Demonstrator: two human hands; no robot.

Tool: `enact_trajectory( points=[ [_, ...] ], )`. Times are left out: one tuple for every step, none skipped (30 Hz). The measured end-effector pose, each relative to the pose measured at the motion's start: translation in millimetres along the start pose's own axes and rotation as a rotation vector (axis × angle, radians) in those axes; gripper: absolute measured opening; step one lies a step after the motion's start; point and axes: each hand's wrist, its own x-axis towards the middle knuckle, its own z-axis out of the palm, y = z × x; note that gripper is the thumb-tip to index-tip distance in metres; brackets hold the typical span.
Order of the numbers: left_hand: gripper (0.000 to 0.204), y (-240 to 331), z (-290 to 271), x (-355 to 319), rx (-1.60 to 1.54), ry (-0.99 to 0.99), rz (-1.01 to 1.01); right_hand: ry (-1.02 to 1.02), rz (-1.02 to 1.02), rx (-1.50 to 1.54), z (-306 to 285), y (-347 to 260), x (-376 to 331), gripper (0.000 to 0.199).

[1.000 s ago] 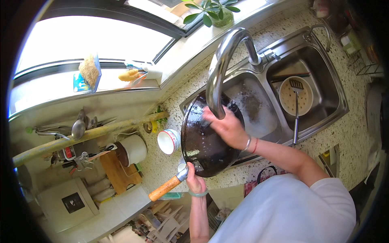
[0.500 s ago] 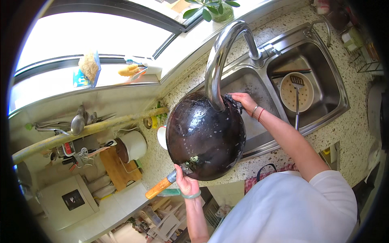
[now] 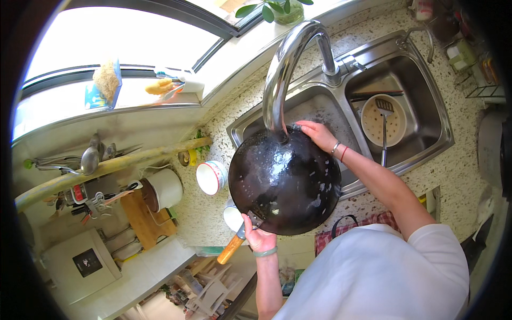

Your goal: The person scrubs a black wok with a sponge under running water in a kitchen sink. They hold the wok by its wooden handle and scrub the interior surface thoroughly before rinsing it with water from the faucet.

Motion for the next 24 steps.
enact_trajectory(
  points=[
    [0.048, -3.3, 0.7, 1.1, 0.003, -0.004, -0.019, -0.002, -0.035, -0.053, 1.3, -2.1, -4.3, 0.033],
    [0.049, -6.3, 0.6, 2.4, 0.006, -0.006, -0.037, 0.009, -0.08, -0.085, 3.9, -5.8, -7.5, 0.033],
    [0.049, -10.0, -3.5, 7.5, 0.038, 0.006, -0.004, -0.001, -0.124, -0.135, 5.4, -9.6, -11.1, 0.032],
    [0.049, -12.6, -7.3, 12.3, 0.017, 0.02, -0.018, -0.01, -0.168, -0.186, 6.5, -13.6, -15.8, 0.032],
    [0.049, -14.2, -11.7, 16.0, -0.004, 0.039, -0.03, -0.027, -0.206, -0.252, 10.0, -26.1, -24.9, 0.033],
    [0.049, -16.4, -14.2, 18.9, -0.024, 0.058, -0.047, -0.002, -0.279, -0.258, 17.2, -37.0, -37.5, 0.031],
    [0.049, -19.8, -12.4, 21.4, 0.01, 0.058, -0.04, -0.046, -0.362, -0.368, 23.3, -50.1, -52.3, 0.032],
    [0.049, -21.3, -13.3, 23.2, -0.002, 0.07, -0.074, -0.092, -0.444, -0.479, 29.2, -64.0, -67.8, 0.033],
    [0.049, -22.3, -15.3, 25.1, -0.014, 0.083, -0.107, -0.115, -0.514, -0.572, 39.1, -75.4, -85.1, 0.035],
    [0.05, -22.3, -17.4, 25.8, -0.026, 0.098, -0.135, -0.144, -0.586, -0.661, 46.7, -84.7, -96.9, 0.036],
    [0.05, -23.5, -20.8, 28.6, -0.018, 0.106, -0.126, -0.156, -0.625, -0.688, 47.3, -89.1, -100.0, 0.036],
    [0.05, -25.2, -24.5, 31.2, -0.008, 0.115, -0.12, -0.166, -0.541, -0.719, 42.6, -83.1, -91.4, 0.036],
    [0.051, -26.7, -26.4, 32.7, 0.001, 0.125, -0.114, -0.178, -0.457, -0.748, 31.4, -69.1, -69.9, 0.037],
    [0.051, -28.3, -23.1, 36.2, -0.001, 0.142, -0.127, -0.183, -0.376, -0.775, 18.4, -51.7, -46.7, 0.037],
    [0.051, -29.7, -17.2, 39.8, -0.003, 0.158, -0.14, -0.113, -0.161, -0.555, 3.3, -20.5, -24.5, 0.04],
    [0.051, -30.5, -13.4, 42.5, -0.005, 0.17, -0.153, -0.042, 0.047, -0.333, -12.3, 11.5, -8.1, 0.042],
    [0.051, -30.4, -17.9, 46.2, 0.014, 0.175, -0.131, -0.065, 0.183, -0.326, -23.3, 28.6, -2.5, 0.043],
    [0.051, -29.4, -17.7, 46.6, 0.008, 0.168, -0.124, -0.094, 0.315, -0.317, -28.8, 34.0, 1.4, 0.044],
    [0.051, -28.5, -16.8, 46.3, 0.003, 0.16, -0.119, -0.022, 0.176, -0.374, -24.2, 41.5, -8.2, 0.044],
    [0.051, -30.0, -17.7, 45.9, -0.008, 0.157, -0.108, 0.041, 0.035, -0.43, -14.2, 45.5, -24.9, 0.044],
    [0.051, -30.3, -20.6, 45.4, 0.002, 0.161, -0.111, 0.052, -0.087, -0.501, -4.7, 21.0, -43.7, 0.043],
    [0.051, -30.1, -20.1, 47.4, 0.019, 0.16, -0.122, 0.014, -0.22, -0.587, 3.7, -10.5, -59.1, 0.041],
    [0.052, -30.9, -18.6, 49.2, 0.038, 0.157, -0.136, -0.008, -0.319, -0.627, 15.3, -34.8, -75.9, 0.04],
    [0.052, -32.8, -16.6, 49.4, 0.019, 0.191, -0.163, -0.055, -0.385, -0.705, 26.3, -63.3, -89.6, 0.04]
  ],
)
